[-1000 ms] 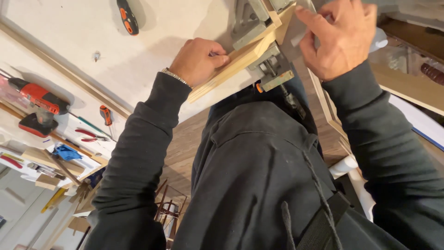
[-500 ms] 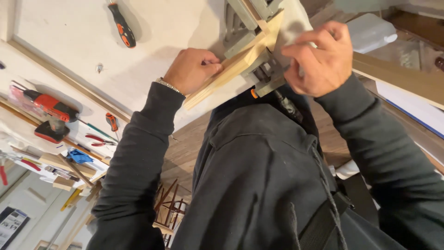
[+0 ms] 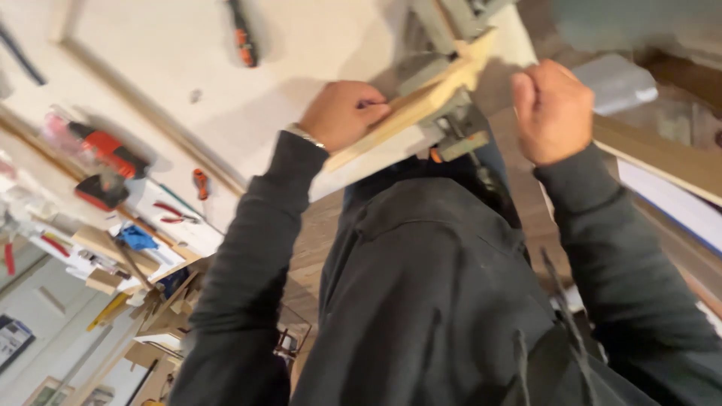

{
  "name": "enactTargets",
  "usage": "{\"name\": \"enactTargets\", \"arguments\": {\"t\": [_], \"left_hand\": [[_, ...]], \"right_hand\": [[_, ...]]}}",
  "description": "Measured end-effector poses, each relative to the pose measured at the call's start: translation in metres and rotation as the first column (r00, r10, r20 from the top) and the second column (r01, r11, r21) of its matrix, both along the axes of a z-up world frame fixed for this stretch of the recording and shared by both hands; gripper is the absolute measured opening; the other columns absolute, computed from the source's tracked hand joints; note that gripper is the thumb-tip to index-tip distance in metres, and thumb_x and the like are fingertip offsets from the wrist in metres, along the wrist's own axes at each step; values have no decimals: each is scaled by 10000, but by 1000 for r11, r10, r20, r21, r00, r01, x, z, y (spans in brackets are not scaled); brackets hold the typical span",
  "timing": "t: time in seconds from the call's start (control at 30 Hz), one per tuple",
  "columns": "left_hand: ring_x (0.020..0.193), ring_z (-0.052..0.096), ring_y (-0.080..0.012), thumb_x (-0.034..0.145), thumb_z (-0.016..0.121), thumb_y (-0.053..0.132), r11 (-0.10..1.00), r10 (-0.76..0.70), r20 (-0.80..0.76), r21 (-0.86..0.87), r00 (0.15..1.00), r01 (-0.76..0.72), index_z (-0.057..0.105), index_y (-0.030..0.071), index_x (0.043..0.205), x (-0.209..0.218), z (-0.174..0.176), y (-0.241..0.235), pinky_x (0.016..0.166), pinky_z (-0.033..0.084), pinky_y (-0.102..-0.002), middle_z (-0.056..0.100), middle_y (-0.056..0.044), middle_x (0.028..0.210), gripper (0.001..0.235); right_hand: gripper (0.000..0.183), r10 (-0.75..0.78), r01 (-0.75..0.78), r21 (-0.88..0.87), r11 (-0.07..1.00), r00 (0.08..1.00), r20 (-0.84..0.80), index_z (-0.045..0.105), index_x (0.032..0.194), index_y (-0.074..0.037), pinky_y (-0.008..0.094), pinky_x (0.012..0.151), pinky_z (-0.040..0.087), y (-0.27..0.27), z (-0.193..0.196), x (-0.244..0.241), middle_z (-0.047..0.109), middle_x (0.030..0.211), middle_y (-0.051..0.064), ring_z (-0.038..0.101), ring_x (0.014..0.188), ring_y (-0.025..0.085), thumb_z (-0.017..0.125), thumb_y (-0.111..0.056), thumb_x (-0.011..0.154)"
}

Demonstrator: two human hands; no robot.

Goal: Assembling a wooden picture frame by gluing, clamping, and screwing the pieces together.

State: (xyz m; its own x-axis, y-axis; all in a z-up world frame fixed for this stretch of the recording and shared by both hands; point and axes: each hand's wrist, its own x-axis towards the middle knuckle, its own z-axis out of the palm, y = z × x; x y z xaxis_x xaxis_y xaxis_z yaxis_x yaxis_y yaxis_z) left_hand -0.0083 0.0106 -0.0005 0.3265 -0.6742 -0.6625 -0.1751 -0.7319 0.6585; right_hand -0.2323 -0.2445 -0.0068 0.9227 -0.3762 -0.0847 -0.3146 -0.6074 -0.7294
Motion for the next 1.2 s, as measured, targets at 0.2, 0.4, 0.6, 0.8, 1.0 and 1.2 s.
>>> {"name": "enactTargets", "arguments": {"t": [0.2, 0.4, 0.6, 0.8, 1.0, 1.2], "left_hand": [[809, 719, -271, 927, 722, 255, 959, 216, 217, -229, 952, -165, 755, 77, 1003, -15, 18, 34, 726, 555, -378, 736, -94, 926, 196], [764, 720, -229, 953, 705, 152, 850, 500, 265, -332, 825, -409, 723, 58, 1021, -21, 48, 135, 700, 562, -321, 738, -85, 937, 117], [692, 707, -157, 965, 672, 75, 681, 732, 373, -361, 570, -637, 735, 16, 1029, -16, 20, 287, 646, 554, -302, 743, -108, 865, 107], [691, 716, -174, 992, 670, 115, 562, 746, 573, -267, 340, -783, 770, 41, 1022, 17, 31, 418, 661, 535, -324, 739, -129, 781, 128], [937, 708, -307, 949, 753, 81, 668, 574, 760, -219, 305, -711, 745, 25, 1016, 25, 35, 486, 800, 554, -402, 751, -138, 1007, 88], [1215, 598, -414, 773, 807, 91, 915, 136, 975, -56, 175, -400, 608, 2, 1329, 58, 51, 479, 1039, 429, -471, 627, -169, 1336, 598]], "right_hand": [[163, -101, 102, 20, 995, 993, -65, 644, 982, 30, 352, 752, 557, 8, 20, -20, 722, 865, 102, 711, 781, 204, 548, -32, 1098], [176, -174, 170, 185, 968, 985, 6, 685, 1195, 123, 292, 885, 572, 70, 74, -2, 698, 1095, 177, 714, 979, 200, 559, 4, 1221], [96, -30, 21, 153, 988, 998, 54, 637, 1111, 57, 294, 818, 597, 163, 107, 26, 724, 984, 111, 726, 892, 179, 593, -14, 1159], [192, 50, -51, 71, 996, 999, 7, 636, 1010, 13, 249, 663, 517, 223, 101, 26, 695, 798, 92, 716, 732, 156, 599, -39, 1191], [449, -24, 13, -57, 998, 980, -199, 656, 812, 14, 278, 582, 474, 230, 90, 25, 606, 606, 100, 625, 554, 174, 594, -149, 1226], [197, 136, -120, 146, 982, 985, -104, 702, 1052, -2, 286, 769, 605, 264, 106, 60, 777, 958, 82, 761, 833, 156, 585, -118, 1159]]}}
